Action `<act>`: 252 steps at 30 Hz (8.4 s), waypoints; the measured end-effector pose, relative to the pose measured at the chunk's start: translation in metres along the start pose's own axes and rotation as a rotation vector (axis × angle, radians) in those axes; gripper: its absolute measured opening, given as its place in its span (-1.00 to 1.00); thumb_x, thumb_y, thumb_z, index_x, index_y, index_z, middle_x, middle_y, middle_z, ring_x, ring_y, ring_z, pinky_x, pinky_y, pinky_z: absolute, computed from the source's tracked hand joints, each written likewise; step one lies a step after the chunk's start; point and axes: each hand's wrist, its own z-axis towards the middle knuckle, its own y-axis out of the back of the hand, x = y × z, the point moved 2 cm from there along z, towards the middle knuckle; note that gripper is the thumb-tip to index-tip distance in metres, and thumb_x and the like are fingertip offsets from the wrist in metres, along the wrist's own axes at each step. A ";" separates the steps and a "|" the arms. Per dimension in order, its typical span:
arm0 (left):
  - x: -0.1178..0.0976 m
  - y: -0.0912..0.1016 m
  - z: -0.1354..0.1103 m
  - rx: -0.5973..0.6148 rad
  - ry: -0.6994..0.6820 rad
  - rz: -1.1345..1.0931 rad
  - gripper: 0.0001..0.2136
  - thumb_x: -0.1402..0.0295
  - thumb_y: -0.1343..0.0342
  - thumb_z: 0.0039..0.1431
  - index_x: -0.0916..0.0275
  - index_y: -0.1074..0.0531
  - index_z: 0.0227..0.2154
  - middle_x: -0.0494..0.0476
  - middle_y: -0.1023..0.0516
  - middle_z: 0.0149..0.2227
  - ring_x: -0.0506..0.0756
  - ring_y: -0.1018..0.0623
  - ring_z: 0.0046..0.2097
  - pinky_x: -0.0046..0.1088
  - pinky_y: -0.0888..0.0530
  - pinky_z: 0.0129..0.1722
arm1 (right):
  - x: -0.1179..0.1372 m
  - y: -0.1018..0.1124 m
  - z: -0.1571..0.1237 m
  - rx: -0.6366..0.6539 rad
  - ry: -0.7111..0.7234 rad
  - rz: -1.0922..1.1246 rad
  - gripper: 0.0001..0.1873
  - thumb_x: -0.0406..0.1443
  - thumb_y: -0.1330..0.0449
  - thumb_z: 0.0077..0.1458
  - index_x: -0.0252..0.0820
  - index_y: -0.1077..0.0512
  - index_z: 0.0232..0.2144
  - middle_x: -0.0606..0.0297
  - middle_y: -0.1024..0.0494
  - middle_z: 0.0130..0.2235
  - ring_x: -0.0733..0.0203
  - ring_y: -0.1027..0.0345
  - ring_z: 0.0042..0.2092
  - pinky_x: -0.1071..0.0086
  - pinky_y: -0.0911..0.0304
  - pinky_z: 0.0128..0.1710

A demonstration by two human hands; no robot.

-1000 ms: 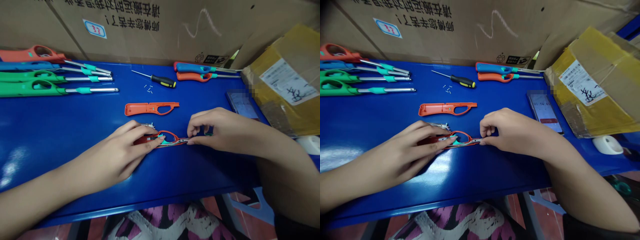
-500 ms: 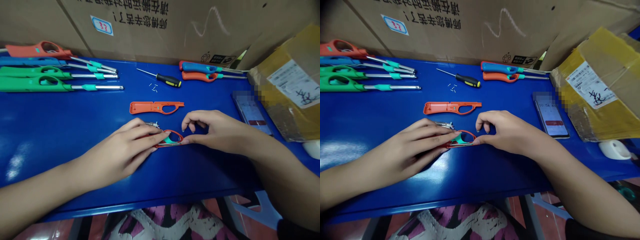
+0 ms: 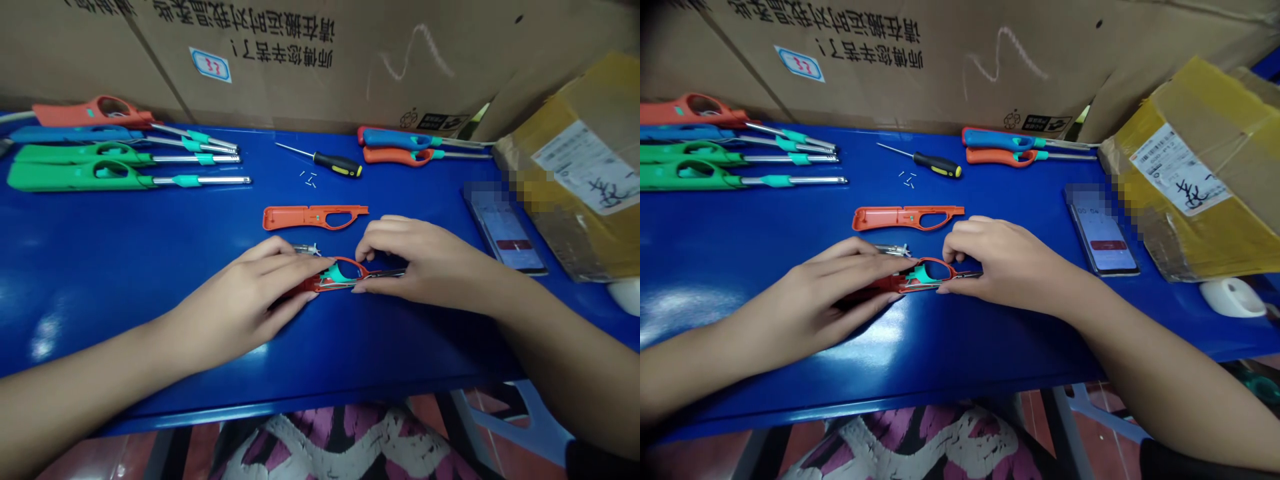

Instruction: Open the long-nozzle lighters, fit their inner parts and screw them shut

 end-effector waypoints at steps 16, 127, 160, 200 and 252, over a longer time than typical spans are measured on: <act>-0.002 0.000 -0.001 -0.004 0.010 -0.028 -0.58 0.44 -0.11 0.36 0.16 -0.34 0.25 0.15 -0.56 -0.09 0.10 -0.46 -0.01 -0.40 -0.48 -0.04 | 0.007 0.001 -0.001 -0.049 -0.122 0.107 -0.83 -0.18 -0.38 0.08 -0.13 -0.52 -0.34 0.36 -0.52 -0.34 0.26 -0.32 -0.30 0.35 -0.20 -0.31; -0.002 -0.004 -0.001 0.017 -0.186 0.092 -0.61 0.46 -0.10 0.37 0.24 -0.37 0.23 0.21 -0.54 0.15 0.17 -0.47 0.03 -0.21 -0.48 0.05 | 0.010 -0.006 -0.007 0.017 0.206 0.042 -0.88 -0.34 -0.19 0.28 -0.13 -0.55 -0.23 0.31 -0.60 -0.23 0.21 -0.34 -0.14 0.25 -0.19 -0.06; -0.004 -0.006 -0.001 0.108 -0.179 0.388 -0.59 0.39 0.00 0.42 0.11 -0.33 0.28 0.17 -0.47 0.21 0.27 -0.45 0.08 -0.09 -0.48 -0.01 | -0.017 0.021 -0.015 0.203 -0.066 0.007 -0.69 -0.05 -0.23 0.22 -0.09 -0.44 -0.46 0.40 -0.50 -0.40 0.30 -0.33 -0.38 0.37 -0.20 -0.39; 0.002 0.002 0.000 -0.070 -0.051 0.252 -0.80 0.33 -0.12 0.37 0.27 -0.56 -0.06 0.19 -0.56 -0.11 0.14 -0.53 -0.09 -0.25 -0.50 -0.06 | 0.015 -0.022 0.003 -0.146 0.171 -0.265 -0.73 -0.27 -0.03 0.37 -0.26 -0.48 -0.27 0.16 -0.49 -0.21 0.11 -0.31 -0.18 0.19 -0.20 -0.11; 0.026 0.030 0.011 0.012 0.105 0.139 -0.82 0.29 -0.06 0.39 0.25 -0.52 -0.15 0.14 -0.58 -0.15 0.13 -0.54 -0.07 -0.33 -0.45 -0.06 | 0.023 -0.038 0.006 -0.228 0.102 0.127 -0.88 -0.35 -0.14 0.28 -0.08 -0.46 -0.17 0.16 -0.36 0.11 0.12 -0.27 0.18 0.08 -0.21 0.22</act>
